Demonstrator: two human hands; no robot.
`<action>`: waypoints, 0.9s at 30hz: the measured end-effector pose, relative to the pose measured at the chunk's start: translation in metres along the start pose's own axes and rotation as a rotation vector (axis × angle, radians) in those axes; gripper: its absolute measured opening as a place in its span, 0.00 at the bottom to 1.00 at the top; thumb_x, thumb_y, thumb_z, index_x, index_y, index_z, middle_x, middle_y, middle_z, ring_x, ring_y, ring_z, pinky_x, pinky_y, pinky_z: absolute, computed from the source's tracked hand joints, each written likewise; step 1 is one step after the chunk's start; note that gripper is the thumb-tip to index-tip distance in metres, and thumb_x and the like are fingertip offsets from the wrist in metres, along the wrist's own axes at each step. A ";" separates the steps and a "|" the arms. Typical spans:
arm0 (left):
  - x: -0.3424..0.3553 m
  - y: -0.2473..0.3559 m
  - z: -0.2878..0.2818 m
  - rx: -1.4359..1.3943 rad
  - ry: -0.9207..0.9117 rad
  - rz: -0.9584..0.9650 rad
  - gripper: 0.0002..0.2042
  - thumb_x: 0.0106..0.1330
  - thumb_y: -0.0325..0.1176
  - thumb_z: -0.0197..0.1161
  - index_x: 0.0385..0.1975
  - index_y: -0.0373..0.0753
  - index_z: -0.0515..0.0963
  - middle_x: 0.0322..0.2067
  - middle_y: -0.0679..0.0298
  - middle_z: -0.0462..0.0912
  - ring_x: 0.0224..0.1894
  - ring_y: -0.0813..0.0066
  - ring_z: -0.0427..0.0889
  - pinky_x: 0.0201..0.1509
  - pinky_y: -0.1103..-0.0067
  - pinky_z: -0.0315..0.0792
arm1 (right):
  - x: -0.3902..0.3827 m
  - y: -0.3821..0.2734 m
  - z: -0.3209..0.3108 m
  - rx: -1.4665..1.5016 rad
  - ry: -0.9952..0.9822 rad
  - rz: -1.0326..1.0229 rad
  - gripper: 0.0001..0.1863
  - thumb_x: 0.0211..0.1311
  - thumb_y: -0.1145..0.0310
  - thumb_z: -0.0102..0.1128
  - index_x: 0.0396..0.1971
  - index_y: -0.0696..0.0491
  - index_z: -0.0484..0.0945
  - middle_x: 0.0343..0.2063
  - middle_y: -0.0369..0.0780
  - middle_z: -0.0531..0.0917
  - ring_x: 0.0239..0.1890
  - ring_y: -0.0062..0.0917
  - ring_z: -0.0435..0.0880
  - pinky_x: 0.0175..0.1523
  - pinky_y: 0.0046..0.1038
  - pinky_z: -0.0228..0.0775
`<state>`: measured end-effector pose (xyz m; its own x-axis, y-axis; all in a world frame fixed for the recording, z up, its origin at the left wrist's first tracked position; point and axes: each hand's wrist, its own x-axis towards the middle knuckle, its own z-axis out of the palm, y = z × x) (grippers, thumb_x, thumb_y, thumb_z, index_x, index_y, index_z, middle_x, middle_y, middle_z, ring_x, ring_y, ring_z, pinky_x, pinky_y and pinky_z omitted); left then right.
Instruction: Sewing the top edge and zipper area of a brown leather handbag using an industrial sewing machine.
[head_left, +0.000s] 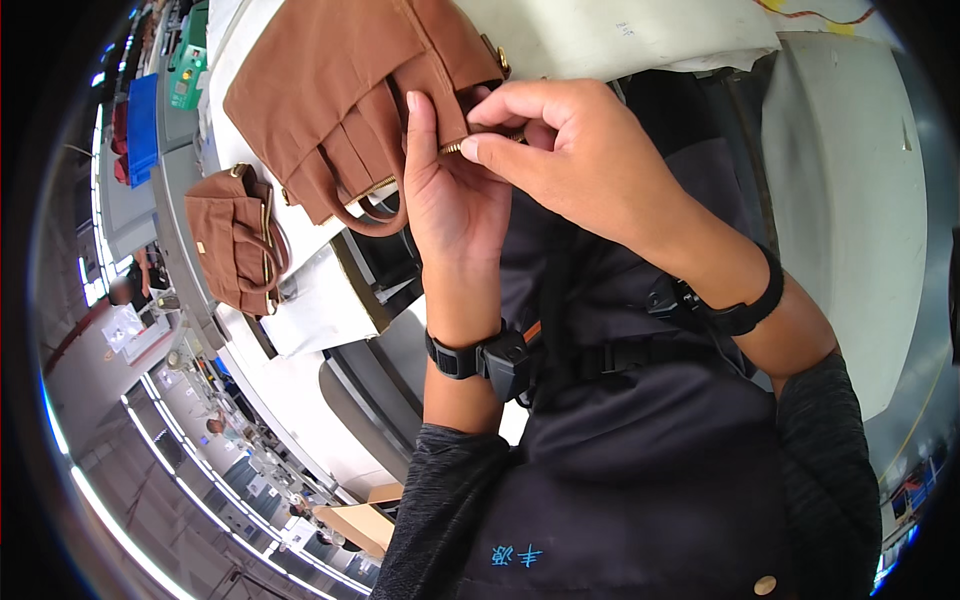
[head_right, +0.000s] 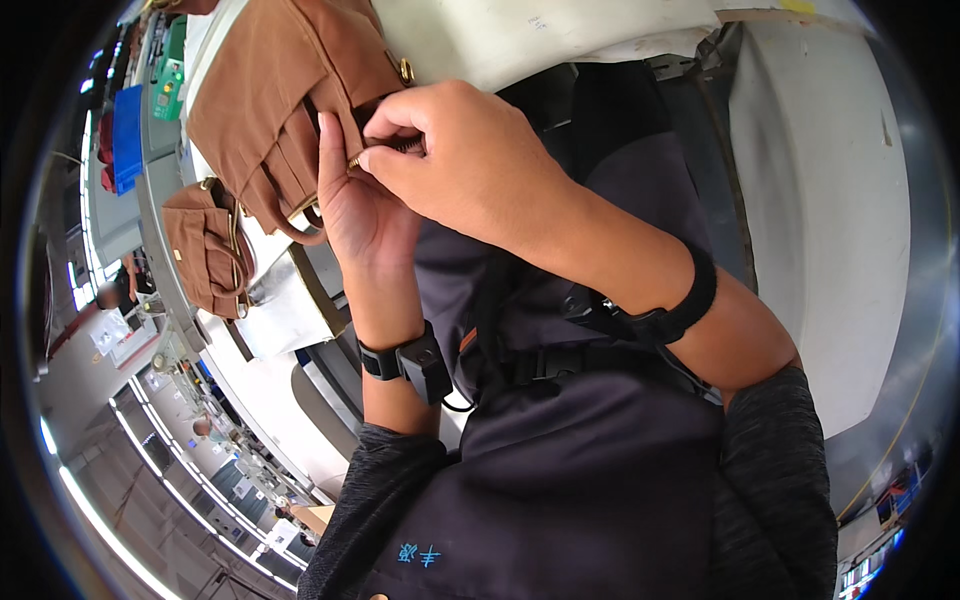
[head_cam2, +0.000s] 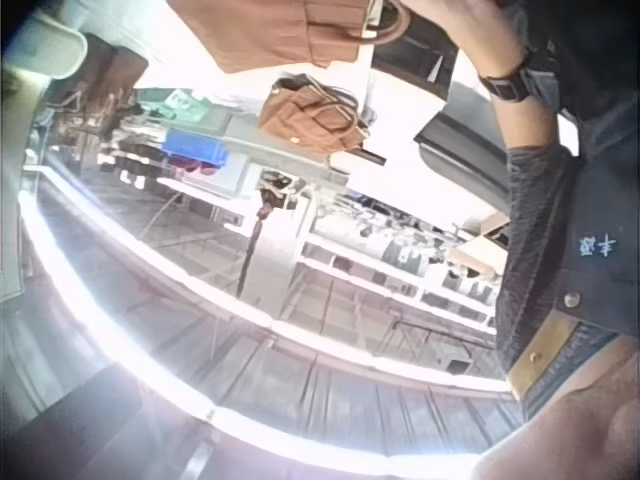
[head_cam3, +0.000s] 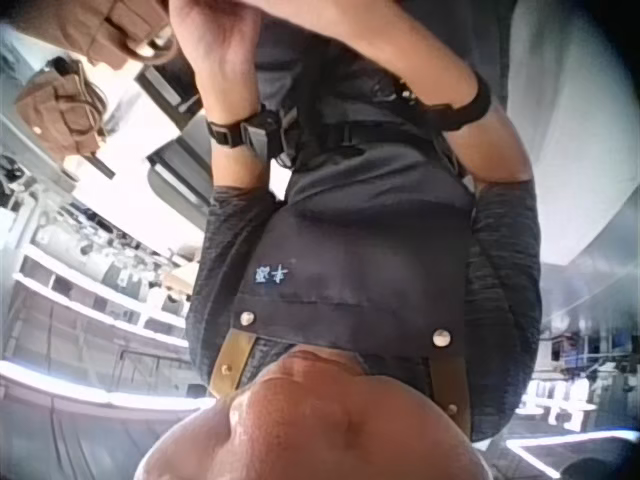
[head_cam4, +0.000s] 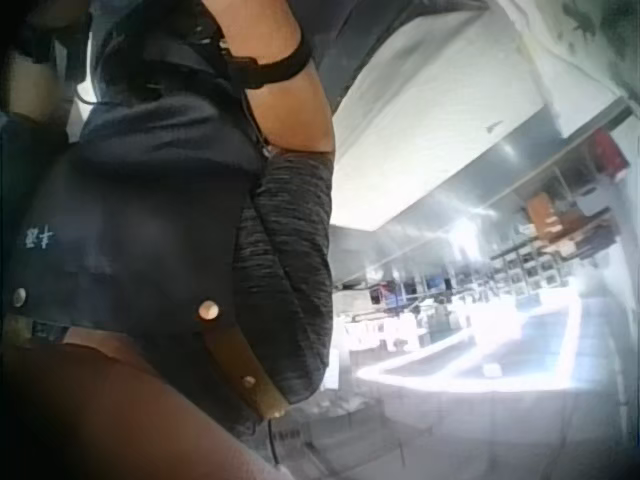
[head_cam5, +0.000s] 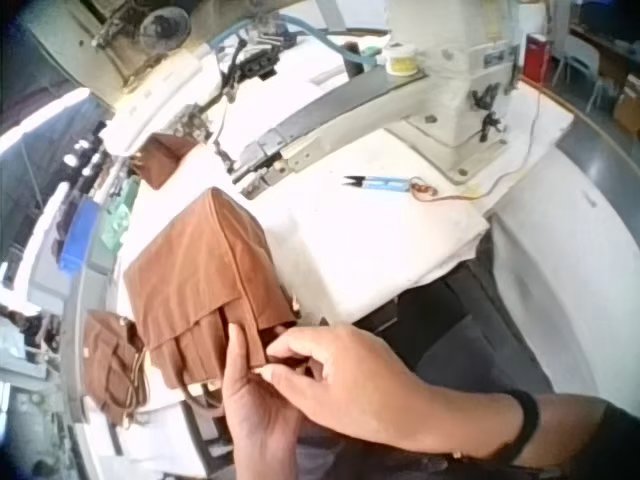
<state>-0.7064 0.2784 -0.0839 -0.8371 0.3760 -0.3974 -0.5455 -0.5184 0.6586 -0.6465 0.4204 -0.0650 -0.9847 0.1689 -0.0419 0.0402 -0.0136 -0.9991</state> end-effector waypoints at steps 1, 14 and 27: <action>0.001 -0.001 0.000 -0.088 0.001 0.009 0.19 0.79 0.46 0.58 0.56 0.37 0.78 0.46 0.60 0.86 0.51 0.68 0.83 0.59 0.70 0.79 | -0.001 0.003 0.001 0.068 0.005 0.031 0.14 0.62 0.64 0.67 0.41 0.60 0.87 0.30 0.45 0.89 0.31 0.33 0.89 0.41 0.30 0.79; -0.003 0.001 -0.002 -0.268 -0.377 -0.082 0.18 0.78 0.48 0.58 0.48 0.38 0.82 0.48 0.60 0.86 0.54 0.68 0.84 0.63 0.70 0.76 | -0.009 0.005 0.011 0.168 0.055 -0.114 0.13 0.67 0.65 0.65 0.35 0.62 0.86 0.27 0.44 0.87 0.28 0.27 0.83 0.37 0.28 0.75; 0.011 -0.012 0.027 0.137 -0.058 0.431 0.19 0.82 0.46 0.54 0.62 0.41 0.75 0.55 0.63 0.83 0.57 0.72 0.81 0.61 0.72 0.76 | 0.033 0.003 0.017 0.503 0.110 0.050 0.13 0.72 0.61 0.66 0.39 0.56 0.88 0.23 0.26 0.77 0.25 0.08 0.68 0.31 0.15 0.59</action>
<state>-0.7077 0.3096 -0.0784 -0.9807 0.1926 -0.0349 -0.1341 -0.5316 0.8363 -0.6814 0.4094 -0.0697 -0.9589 0.2583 -0.1172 -0.0263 -0.4924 -0.8700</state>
